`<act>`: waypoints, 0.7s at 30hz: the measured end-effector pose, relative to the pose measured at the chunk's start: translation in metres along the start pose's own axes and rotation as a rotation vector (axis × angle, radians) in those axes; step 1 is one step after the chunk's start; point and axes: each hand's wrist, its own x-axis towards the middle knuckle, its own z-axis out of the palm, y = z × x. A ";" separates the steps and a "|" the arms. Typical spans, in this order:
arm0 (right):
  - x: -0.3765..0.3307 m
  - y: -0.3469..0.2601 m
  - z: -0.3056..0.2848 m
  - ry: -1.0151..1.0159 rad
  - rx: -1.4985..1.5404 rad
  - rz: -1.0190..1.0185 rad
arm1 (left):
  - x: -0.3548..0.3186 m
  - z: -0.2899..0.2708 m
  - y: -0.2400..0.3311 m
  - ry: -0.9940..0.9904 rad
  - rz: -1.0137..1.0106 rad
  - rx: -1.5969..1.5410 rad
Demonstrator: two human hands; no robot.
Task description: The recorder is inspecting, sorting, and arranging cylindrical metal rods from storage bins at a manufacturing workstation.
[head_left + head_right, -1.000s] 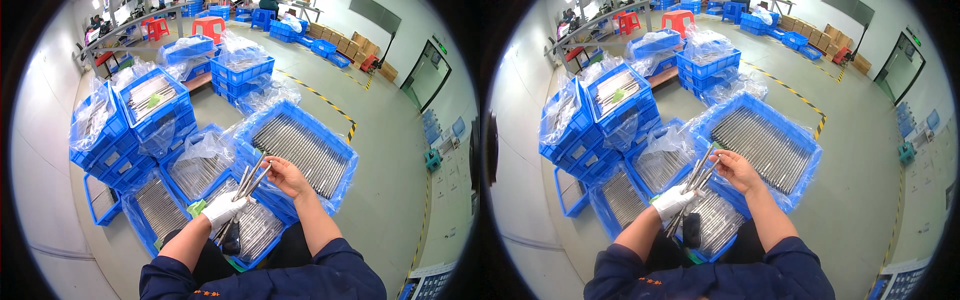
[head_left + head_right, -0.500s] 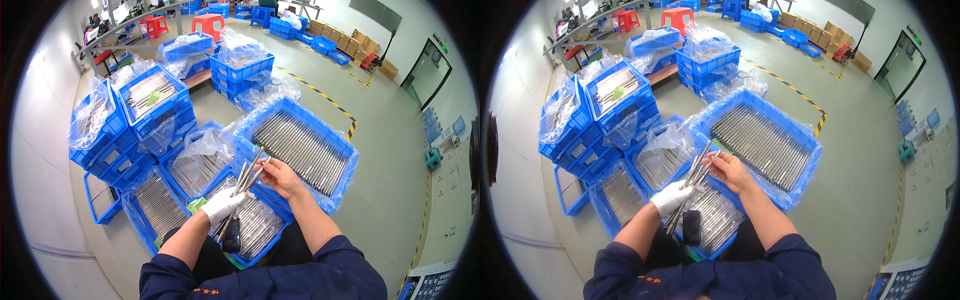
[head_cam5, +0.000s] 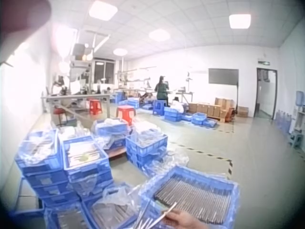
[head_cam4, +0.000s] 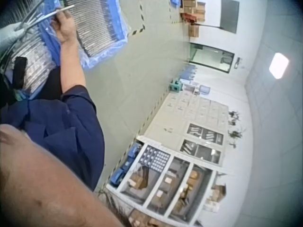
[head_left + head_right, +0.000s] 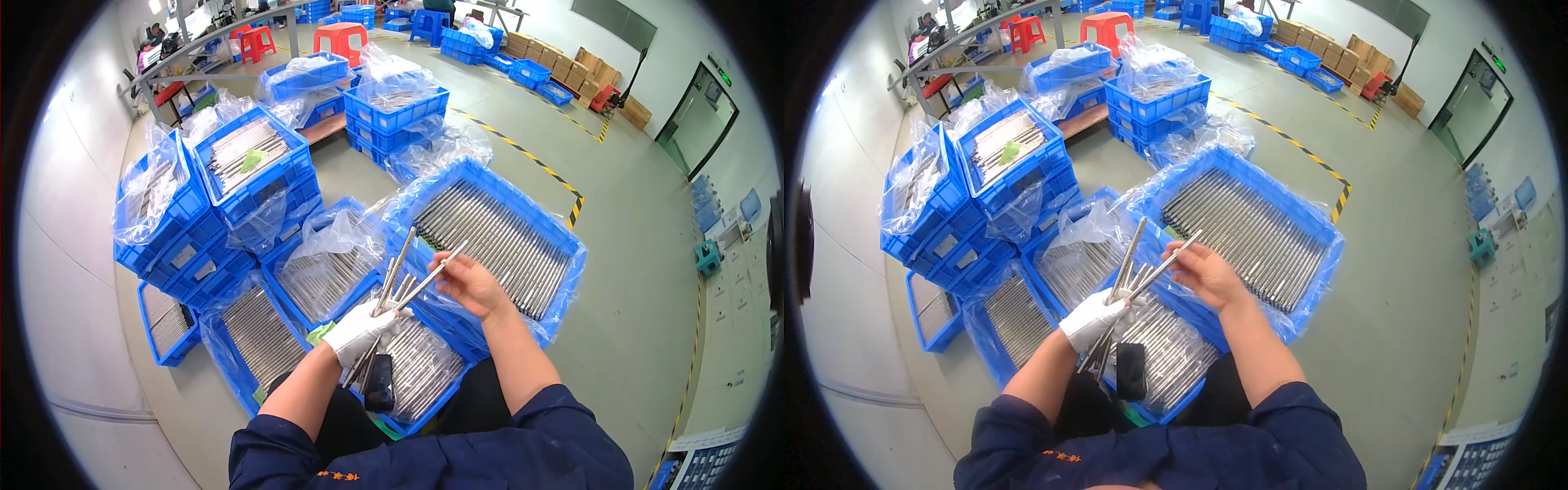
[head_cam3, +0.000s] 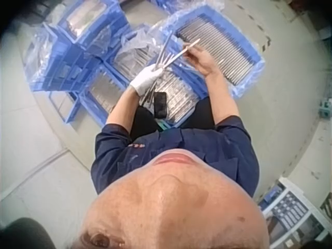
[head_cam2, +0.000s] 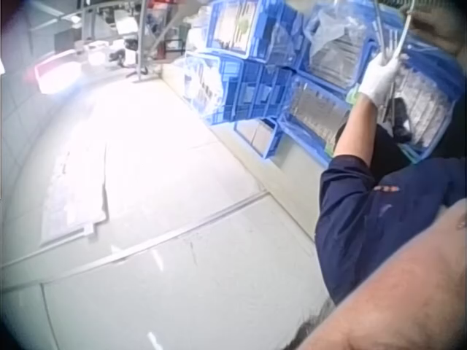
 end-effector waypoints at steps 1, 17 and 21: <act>-0.001 0.007 0.006 -0.002 -0.034 0.039 | 0.000 0.000 -0.001 -0.003 -0.009 -0.027; -0.004 0.049 0.035 -0.001 0.084 0.287 | 0.012 -0.006 0.000 0.286 0.226 -0.127; -0.009 0.067 0.043 -0.124 0.102 0.410 | 0.019 0.000 0.000 0.298 0.251 -0.132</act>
